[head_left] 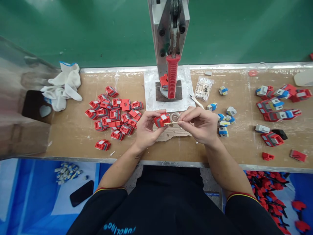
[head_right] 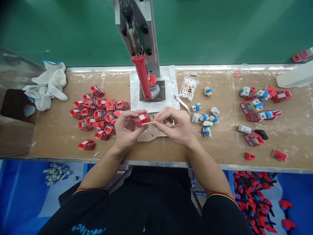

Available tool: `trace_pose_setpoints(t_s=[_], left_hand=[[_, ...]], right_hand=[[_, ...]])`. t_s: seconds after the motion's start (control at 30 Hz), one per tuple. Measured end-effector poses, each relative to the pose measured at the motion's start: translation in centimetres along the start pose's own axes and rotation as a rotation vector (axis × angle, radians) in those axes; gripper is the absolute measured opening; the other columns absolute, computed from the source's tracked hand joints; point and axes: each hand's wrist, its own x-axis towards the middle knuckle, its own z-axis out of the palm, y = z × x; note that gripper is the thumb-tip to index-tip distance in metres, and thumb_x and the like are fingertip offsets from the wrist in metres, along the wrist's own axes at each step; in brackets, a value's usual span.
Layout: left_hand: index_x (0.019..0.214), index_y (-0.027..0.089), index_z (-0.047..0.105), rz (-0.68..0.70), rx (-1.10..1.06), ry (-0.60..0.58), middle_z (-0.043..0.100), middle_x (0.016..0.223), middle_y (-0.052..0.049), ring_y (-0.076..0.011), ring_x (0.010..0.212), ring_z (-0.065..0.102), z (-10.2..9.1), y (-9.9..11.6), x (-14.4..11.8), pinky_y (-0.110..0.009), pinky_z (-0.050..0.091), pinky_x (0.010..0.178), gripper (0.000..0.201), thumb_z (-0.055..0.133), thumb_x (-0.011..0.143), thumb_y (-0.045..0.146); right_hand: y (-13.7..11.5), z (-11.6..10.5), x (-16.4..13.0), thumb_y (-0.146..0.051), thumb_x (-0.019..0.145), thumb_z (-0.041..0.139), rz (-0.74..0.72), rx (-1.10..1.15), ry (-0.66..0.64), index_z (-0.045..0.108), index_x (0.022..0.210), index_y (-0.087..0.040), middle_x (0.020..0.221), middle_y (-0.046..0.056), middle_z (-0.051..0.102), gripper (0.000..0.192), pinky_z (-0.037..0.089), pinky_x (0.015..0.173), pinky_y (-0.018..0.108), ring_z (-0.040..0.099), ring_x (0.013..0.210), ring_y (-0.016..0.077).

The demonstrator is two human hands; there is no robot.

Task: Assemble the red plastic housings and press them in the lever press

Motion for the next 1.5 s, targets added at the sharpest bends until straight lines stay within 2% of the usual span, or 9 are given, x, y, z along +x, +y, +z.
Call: trace_pose_setpoints(t_s=[0.47,0.63,0.8,0.97,1.17,1.23,1.4,1.47,1.5], left_hand=[[0.109,0.022,0.064,-0.037,0.043,0.022,0.079,0.118,-0.011,-0.0237,0.109,0.079,0.1,0.1,0.1,-0.034,0.065,0.088,0.043,0.094,0.079,0.033],[0.11,0.022,0.064,-0.007,0.025,0.035,0.079,0.118,-0.01,-0.0229,0.111,0.078,0.1,0.0,0.1,-0.033,0.065,0.089,0.041,0.093,0.08,0.031],[0.108,0.022,0.064,-0.029,0.052,0.041,0.079,0.118,-0.011,-0.0243,0.11,0.079,0.0,0.0,0.1,-0.035,0.066,0.091,0.046,0.095,0.077,0.034],[0.108,0.023,0.066,0.001,0.036,0.054,0.08,0.116,-0.01,-0.0242,0.111,0.079,0.1,0.0,0.1,-0.035,0.066,0.092,0.045,0.096,0.076,0.032],[0.107,0.022,0.065,-0.011,0.044,0.069,0.08,0.117,-0.01,-0.0234,0.108,0.08,0.0,0.0,0.2,-0.035,0.067,0.089,0.042,0.094,0.079,0.032],[0.108,0.022,0.065,-0.014,0.037,0.063,0.08,0.117,-0.01,-0.0237,0.108,0.079,-0.1,0.1,0.2,-0.035,0.067,0.09,0.043,0.094,0.078,0.03],[0.108,0.022,0.064,-0.026,0.023,0.053,0.079,0.119,-0.011,-0.0234,0.108,0.079,-0.4,0.2,0.3,-0.034,0.067,0.089,0.044,0.095,0.077,0.028],[0.107,0.022,0.064,-0.048,0.019,0.059,0.079,0.119,-0.011,-0.0239,0.108,0.079,-0.6,0.3,0.5,-0.035,0.067,0.09,0.047,0.097,0.074,0.027],[0.107,0.022,0.064,-0.061,0.01,0.064,0.079,0.118,-0.011,-0.024,0.108,0.079,-0.7,0.3,0.6,-0.035,0.068,0.09,0.049,0.098,0.072,0.027]], right_hand=[[0.1,-0.3,0.0,-0.023,0.085,0.084,0.003,-0.022,-0.012,0.07,0.075,-0.022,0.073,0.001,0.077,0.017,0.05,0.053,0.027,0.067,0.06,0.0135],[0.1,-0.7,0.1,-0.019,0.083,0.084,-0.015,-0.052,0.002,0.07,0.074,-0.022,0.072,0.0,0.077,0.017,0.048,0.051,0.025,0.068,0.061,0.0131],[0.1,-0.8,0.3,-0.027,0.082,0.087,0.008,-0.09,0.013,0.069,0.071,-0.023,0.069,0.0,0.075,0.021,0.047,0.049,0.026,0.068,0.06,0.0138],[0.2,-0.6,0.3,-0.02,0.083,0.083,-0.048,-0.09,0.016,0.069,0.074,-0.024,0.069,-0.001,0.075,0.018,0.045,0.048,0.026,0.067,0.06,0.0136],[0.0,-2.4,0.3,-0.025,0.085,0.081,-0.048,-0.157,0.086,0.065,0.073,-0.025,0.07,0.0,0.074,0.019,0.045,0.049,0.029,0.063,0.058,0.0146],[0.3,-2.8,0.4,-0.024,0.087,0.078,-0.048,-0.272,0.007,0.066,0.075,-0.024,0.072,0.0,0.074,0.017,0.046,0.053,0.03,0.062,0.061,0.0145],[1.3,-2.8,0.6,-0.026,0.094,0.072,-0.04,-0.502,-0.322,0.071,0.087,-0.025,0.085,0.002,0.075,0.008,0.053,0.073,0.034,0.068,0.082,0.0197],[1.1,-4.0,0.6,-0.042,0.095,0.074,-0.063,-0.48,-0.301,0.072,0.096,-0.026,0.092,0.004,0.075,0.016,0.053,0.074,0.035,0.068,0.085,0.0206],[0.8,-5.0,0.6,-0.051,0.095,0.072,-0.081,-0.472,-0.212,0.073,0.099,-0.027,0.094,0.004,0.074,0.025,0.053,0.072,0.035,0.067,0.083,0.0203]])
